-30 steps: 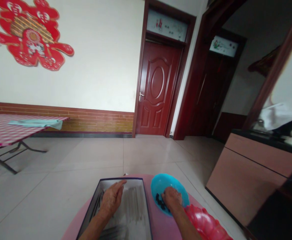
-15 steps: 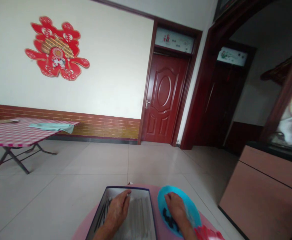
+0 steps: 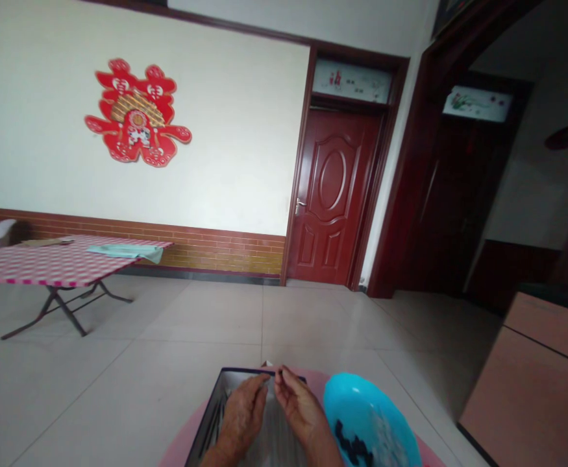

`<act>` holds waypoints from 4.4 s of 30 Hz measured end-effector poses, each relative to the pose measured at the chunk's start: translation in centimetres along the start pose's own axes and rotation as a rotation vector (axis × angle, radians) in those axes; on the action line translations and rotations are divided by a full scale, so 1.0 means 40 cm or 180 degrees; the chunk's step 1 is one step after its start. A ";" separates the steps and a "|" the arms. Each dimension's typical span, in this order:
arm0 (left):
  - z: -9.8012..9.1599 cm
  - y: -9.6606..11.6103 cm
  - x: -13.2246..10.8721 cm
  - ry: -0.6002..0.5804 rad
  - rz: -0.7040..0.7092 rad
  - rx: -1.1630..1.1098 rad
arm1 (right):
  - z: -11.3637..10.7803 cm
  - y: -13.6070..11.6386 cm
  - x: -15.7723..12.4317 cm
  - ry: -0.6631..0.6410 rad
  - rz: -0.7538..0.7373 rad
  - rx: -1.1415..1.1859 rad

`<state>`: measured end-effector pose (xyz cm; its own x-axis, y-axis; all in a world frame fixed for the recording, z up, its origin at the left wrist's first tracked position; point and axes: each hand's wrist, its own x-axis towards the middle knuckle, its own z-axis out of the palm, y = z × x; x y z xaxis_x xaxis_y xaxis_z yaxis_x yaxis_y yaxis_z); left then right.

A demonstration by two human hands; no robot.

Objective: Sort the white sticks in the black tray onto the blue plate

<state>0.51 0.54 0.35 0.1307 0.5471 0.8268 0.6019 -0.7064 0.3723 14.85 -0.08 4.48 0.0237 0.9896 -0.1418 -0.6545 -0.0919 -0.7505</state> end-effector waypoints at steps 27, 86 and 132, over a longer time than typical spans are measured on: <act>-0.027 0.032 0.023 -0.0605 -0.0165 0.0300 | -0.005 0.051 -0.030 0.0329 -0.0439 -0.1009; -0.019 0.034 0.008 -0.0618 -0.0136 0.0423 | -0.001 0.040 -0.037 0.0343 -0.1377 -0.3668; -0.057 0.039 0.055 -0.0514 -0.1896 -0.0733 | 0.003 0.065 -0.015 0.0835 -0.1123 -0.2100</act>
<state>-0.05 -0.37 3.71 -0.0455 0.9221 0.3844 0.4263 -0.3301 0.8422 13.06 -0.89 2.67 0.3776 0.9216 0.0898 0.0059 0.0946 -0.9955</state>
